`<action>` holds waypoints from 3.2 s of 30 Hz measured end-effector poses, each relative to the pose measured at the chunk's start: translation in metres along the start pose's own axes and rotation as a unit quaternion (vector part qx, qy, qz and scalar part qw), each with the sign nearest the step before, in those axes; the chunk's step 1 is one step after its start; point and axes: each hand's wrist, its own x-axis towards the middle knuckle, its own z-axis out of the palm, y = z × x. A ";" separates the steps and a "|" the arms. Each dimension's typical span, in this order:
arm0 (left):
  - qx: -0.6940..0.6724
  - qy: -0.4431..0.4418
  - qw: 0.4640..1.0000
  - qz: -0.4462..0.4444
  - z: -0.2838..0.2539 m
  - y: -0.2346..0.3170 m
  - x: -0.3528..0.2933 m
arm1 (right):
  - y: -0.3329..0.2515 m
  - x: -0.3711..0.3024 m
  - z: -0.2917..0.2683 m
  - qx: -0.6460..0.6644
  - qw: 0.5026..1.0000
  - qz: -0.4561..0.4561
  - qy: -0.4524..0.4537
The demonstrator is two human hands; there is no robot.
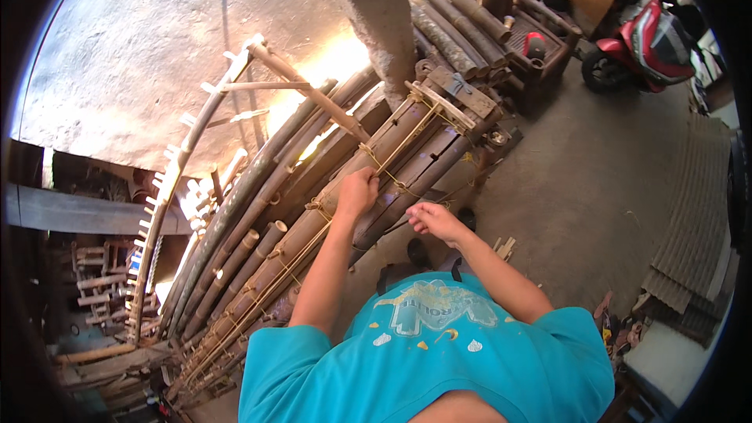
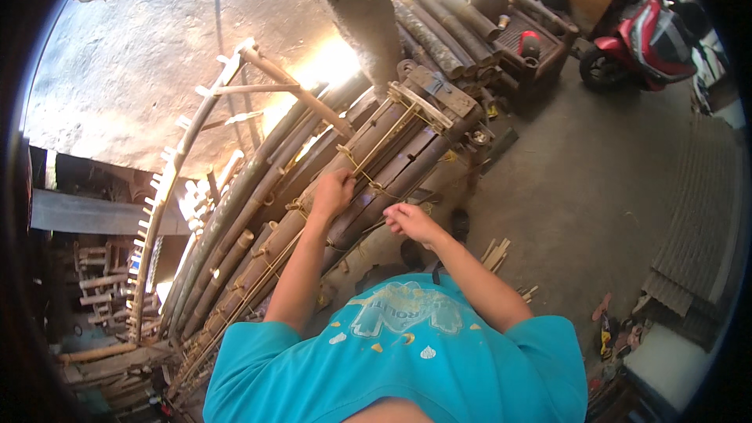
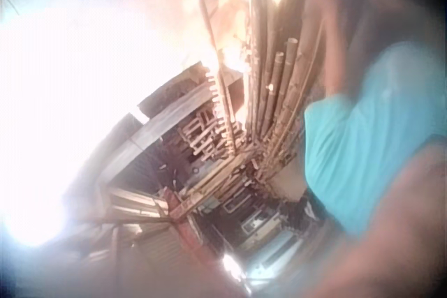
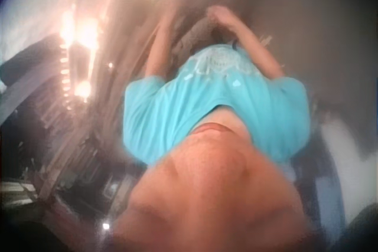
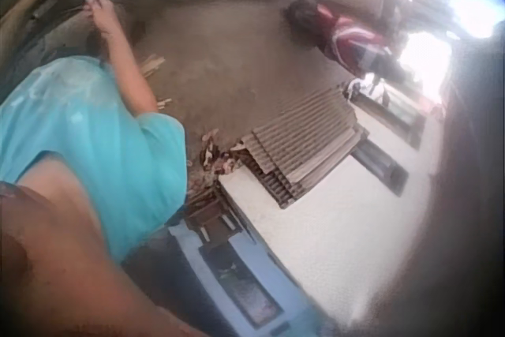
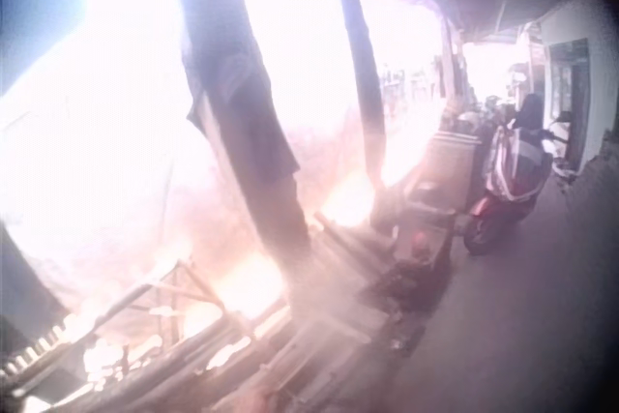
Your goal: The person picks up thin bamboo sticks and ties them to a horizontal bamboo rack using yellow string. They repeatedly wrap and knot the string to secure the sticks in place.
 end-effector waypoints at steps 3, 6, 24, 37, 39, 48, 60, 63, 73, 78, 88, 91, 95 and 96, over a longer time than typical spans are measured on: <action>-0.017 0.051 0.997 -0.046 0.018 0.008 0.000 | -0.040 0.002 0.013 0.412 0.903 0.117 0.022; 0.067 0.083 0.994 -0.033 0.035 0.014 -0.001 | -0.062 0.028 0.045 0.445 0.855 -0.154 0.216; -0.011 0.083 0.993 -0.080 0.046 -0.012 -0.006 | -0.135 -0.004 0.033 -0.508 0.763 -0.188 -0.352; 0.102 0.164 0.981 -0.037 0.027 -0.087 0.134 | -0.058 -0.013 -0.010 -0.455 0.829 -0.266 -0.186; 0.231 0.013 0.966 -0.114 0.003 -0.047 0.141 | -0.065 -0.015 -0.038 -0.360 0.889 -0.269 -0.091; 0.018 0.059 0.994 -0.093 0.105 0.121 0.119 | -0.092 0.036 -0.125 0.543 0.798 -0.059 0.254; 0.047 0.158 0.985 -0.048 0.116 0.146 0.122 | -0.243 0.200 -0.092 -0.668 0.597 -0.435 0.087; 0.037 0.164 0.984 -0.055 0.118 0.133 0.118 | -0.291 0.148 -0.074 -0.308 0.913 -0.134 -0.232; -0.353 0.208 0.911 -0.054 0.078 0.138 0.172 | -0.148 0.020 -0.162 -0.440 0.851 -0.219 -0.184; -0.169 0.216 0.959 -0.065 0.067 0.035 0.256 | -0.124 0.002 -0.160 -0.494 0.788 -0.350 -0.108; 0.079 0.192 0.978 -0.010 -0.062 -0.027 0.061 | -0.024 -0.012 -0.013 -0.449 0.833 -0.320 -0.042; 0.147 0.111 0.965 -0.188 -0.104 -0.062 -0.052 | 0.034 -0.011 0.066 -0.148 0.966 -0.064 -0.200; 0.085 -0.053 0.981 -0.166 -0.062 -0.074 -0.135 | 0.060 -0.004 0.149 0.429 0.903 0.020 -0.022; 0.118 0.000 0.983 -0.142 -0.056 -0.089 -0.151 | 0.062 0.005 0.174 0.462 0.878 -0.120 0.032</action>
